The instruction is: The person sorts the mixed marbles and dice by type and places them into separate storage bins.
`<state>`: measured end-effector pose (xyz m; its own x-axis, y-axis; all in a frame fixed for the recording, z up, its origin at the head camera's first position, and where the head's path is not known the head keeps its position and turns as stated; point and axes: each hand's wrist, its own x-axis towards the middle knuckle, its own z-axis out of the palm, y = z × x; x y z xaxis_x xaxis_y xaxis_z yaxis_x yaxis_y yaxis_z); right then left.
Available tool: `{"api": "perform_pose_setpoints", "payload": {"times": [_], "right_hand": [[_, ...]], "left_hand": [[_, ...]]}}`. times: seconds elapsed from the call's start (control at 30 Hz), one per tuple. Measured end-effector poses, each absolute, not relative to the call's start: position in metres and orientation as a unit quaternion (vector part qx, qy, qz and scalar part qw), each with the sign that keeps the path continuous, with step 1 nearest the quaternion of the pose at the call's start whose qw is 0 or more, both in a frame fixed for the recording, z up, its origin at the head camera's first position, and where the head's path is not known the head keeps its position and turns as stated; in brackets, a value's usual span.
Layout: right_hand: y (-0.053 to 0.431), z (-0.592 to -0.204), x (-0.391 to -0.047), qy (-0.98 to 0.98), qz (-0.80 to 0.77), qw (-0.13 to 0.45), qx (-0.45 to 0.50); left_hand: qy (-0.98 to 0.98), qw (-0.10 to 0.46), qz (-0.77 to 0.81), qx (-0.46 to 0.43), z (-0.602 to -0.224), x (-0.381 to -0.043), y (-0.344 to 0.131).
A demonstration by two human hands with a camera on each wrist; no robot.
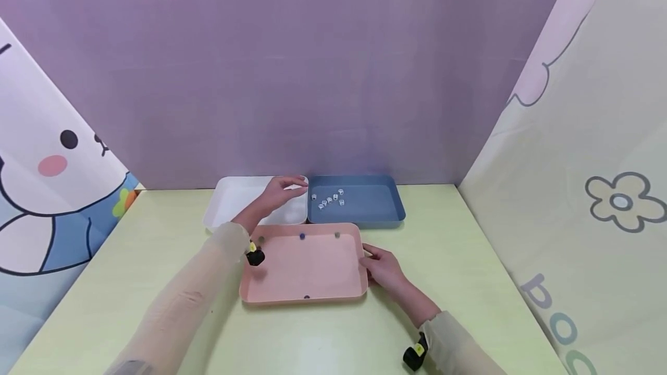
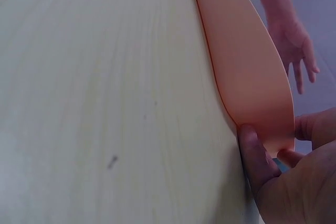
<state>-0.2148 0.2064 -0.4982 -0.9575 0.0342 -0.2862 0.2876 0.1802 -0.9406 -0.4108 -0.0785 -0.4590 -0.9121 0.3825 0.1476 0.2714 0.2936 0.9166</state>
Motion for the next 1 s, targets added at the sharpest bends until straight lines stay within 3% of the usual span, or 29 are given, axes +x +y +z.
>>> {"api": "perform_pose_setpoints", "payload": {"times": [0.5,1.0], "right_hand": [[0.207,-0.497,-0.214,0.77,-0.62,0.103,0.112],[0.206,-0.496,-0.212,0.768,-0.622,0.103,0.109]], "left_hand": [[0.834,0.081,0.359,0.412,-0.419,-0.368,-0.061],[0.814,0.134,0.046,0.564,-0.432,-0.304,-0.049]]}}
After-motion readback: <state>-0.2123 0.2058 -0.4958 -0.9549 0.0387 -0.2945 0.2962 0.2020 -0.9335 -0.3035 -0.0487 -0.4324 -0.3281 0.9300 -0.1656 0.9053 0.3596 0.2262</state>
